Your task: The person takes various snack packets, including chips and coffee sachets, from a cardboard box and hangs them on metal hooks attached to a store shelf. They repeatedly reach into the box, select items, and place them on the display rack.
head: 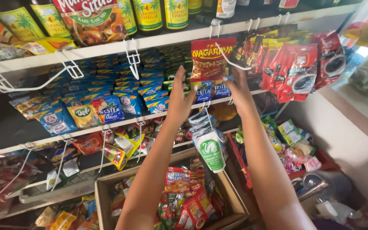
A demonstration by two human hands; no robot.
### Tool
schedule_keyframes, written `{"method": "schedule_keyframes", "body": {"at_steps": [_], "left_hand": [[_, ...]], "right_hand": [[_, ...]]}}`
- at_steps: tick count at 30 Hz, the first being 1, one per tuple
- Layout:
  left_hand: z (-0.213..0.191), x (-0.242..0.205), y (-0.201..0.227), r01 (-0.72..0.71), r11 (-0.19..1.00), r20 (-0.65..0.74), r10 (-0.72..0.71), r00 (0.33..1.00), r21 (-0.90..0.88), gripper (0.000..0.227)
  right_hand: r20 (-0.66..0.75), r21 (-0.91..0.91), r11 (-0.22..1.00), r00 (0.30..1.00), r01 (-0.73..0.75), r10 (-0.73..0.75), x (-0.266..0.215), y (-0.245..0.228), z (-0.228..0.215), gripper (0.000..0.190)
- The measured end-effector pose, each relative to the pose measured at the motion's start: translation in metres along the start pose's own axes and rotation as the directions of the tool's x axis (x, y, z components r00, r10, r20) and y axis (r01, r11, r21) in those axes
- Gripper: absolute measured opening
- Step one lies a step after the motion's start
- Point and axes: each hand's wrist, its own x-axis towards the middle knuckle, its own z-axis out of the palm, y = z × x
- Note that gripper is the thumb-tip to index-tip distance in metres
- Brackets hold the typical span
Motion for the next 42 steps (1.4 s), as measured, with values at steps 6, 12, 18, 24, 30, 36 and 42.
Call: {"method": "schedule_keyframes", "body": {"at_steps": [6, 12, 18, 24, 30, 36, 42], "left_hand": [[0.037, 0.045, -0.046, 0.375, 0.865, 0.077, -0.371, 0.925, -0.334, 0.096], [0.054, 0.038, -0.060, 0.107, 0.966, -0.009, -0.108, 0.994, 0.235, 0.037], [0.048, 0.001, 0.002, 0.134, 0.987, 0.064, -0.128, 0.990, -0.092, 0.039], [0.041, -0.020, 0.060, 0.205, 0.968, 0.130, -0.187, 0.974, -0.143, 0.039], [0.035, -0.021, 0.118, 0.124, 0.974, 0.140, -0.098, 0.985, -0.188, 0.041], [0.023, -0.051, 0.147, 0.161, 0.962, 0.183, -0.121, 0.976, -0.222, 0.045], [0.017, -0.195, 0.050, 0.470, 0.864, 0.216, -0.432, 0.876, -0.182, 0.051]], "right_hand": [[0.015, 0.032, 0.993, 0.994, -0.109, 0.109, 0.013, 0.005, 0.004, 0.083], [-0.068, -0.120, 0.964, 0.970, -0.239, 0.232, 0.002, -0.026, 0.011, 0.061], [0.032, 0.172, 0.952, 0.967, -0.254, 0.252, -0.039, -0.040, -0.009, 0.052], [0.039, 0.272, 0.944, 0.983, -0.186, 0.182, -0.077, -0.077, -0.008, 0.053], [-0.036, 0.198, 0.979, 0.998, -0.042, 0.050, -0.097, -0.131, -0.002, 0.050], [-0.014, 0.099, 0.995, 1.000, -0.006, 0.007, -0.128, -0.167, 0.001, 0.071], [0.075, -0.030, 0.851, 0.848, -0.524, 0.525, -0.214, -0.098, 0.024, 0.085]]}}
